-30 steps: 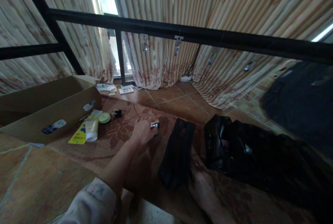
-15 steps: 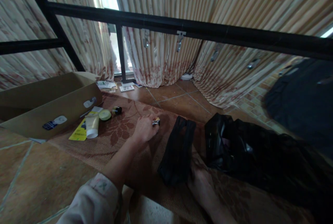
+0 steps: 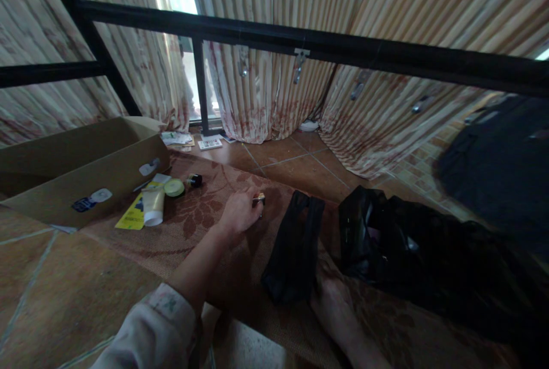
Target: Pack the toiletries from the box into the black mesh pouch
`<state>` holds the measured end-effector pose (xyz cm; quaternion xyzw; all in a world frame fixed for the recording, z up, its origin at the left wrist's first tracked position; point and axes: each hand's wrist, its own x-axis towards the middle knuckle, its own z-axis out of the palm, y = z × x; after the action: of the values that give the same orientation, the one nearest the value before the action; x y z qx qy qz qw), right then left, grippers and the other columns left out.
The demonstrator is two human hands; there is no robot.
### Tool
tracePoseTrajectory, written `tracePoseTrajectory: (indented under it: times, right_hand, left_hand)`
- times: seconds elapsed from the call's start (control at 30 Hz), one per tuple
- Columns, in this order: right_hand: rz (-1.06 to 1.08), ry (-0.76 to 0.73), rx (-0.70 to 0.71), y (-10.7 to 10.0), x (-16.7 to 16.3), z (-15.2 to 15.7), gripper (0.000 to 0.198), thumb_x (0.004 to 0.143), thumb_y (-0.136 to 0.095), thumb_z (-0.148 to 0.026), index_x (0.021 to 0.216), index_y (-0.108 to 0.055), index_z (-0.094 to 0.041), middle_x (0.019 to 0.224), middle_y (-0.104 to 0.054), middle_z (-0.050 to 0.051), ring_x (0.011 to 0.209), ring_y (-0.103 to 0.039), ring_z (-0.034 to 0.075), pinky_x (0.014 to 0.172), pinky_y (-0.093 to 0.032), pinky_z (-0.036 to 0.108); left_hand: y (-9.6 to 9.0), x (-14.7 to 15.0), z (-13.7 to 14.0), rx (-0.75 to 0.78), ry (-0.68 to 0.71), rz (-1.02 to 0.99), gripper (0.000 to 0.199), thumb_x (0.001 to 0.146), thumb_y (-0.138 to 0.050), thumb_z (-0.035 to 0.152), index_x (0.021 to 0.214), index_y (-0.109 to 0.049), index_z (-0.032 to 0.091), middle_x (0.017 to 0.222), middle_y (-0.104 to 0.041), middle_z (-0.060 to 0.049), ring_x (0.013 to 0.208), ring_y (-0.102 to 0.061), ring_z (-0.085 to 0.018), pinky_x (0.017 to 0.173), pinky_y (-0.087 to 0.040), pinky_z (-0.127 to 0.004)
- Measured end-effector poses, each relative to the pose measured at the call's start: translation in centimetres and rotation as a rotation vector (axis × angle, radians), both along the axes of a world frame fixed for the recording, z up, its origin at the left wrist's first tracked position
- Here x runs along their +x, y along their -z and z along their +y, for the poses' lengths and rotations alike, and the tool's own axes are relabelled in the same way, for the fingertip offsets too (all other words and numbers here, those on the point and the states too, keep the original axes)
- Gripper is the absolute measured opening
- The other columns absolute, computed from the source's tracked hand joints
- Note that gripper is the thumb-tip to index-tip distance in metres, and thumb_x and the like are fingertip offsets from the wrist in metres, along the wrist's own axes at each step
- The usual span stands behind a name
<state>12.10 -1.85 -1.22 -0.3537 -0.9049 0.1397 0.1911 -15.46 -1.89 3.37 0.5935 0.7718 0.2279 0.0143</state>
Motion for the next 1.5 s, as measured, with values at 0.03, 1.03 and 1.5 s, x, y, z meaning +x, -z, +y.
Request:
tracePoseTrajectory:
  times: [0.03,1.03,1.5]
  right_hand:
    - [0.0,0.0,-0.002,0.08,0.04,0.0,0.03,0.081,-0.043,-0.007,0.097,-0.064,-0.021,0.099,-0.066,0.007,0.095,-0.063,0.02,0.093,-0.048,0.034]
    - [-0.002,0.007,0.075,0.09,0.04,-0.07,0.04,0.08,-0.044,-0.006,0.111,-0.063,-0.022,0.095,-0.069,0.005,0.092,-0.065,0.02,0.091,-0.049,0.034]
    - [-0.006,-0.001,0.078,0.29,0.08,0.06,0.039,0.082,-0.044,-0.009,0.115,-0.061,-0.022,0.102,-0.068,0.006,0.099,-0.063,0.021,0.095,-0.047,0.036]
  left_hand:
    - [0.04,-0.02,0.03,0.004,0.001,0.001,0.012,0.083,-0.047,0.023,0.09,-0.055,0.02,0.088,-0.063,-0.006,0.081,-0.059,-0.02,0.072,-0.041,-0.029]
    - [0.19,-0.39,0.14,0.044,0.038,-0.149,0.016,0.075,-0.052,0.016,0.088,-0.06,0.018,0.085,-0.066,-0.006,0.075,-0.06,-0.019,0.07,-0.044,-0.03]
    - [0.87,-0.58,0.34,0.057,0.038,-0.116,0.011,0.084,-0.053,0.028,0.084,-0.06,0.02,0.083,-0.065,-0.004,0.077,-0.059,-0.018,0.069,-0.042,-0.028]
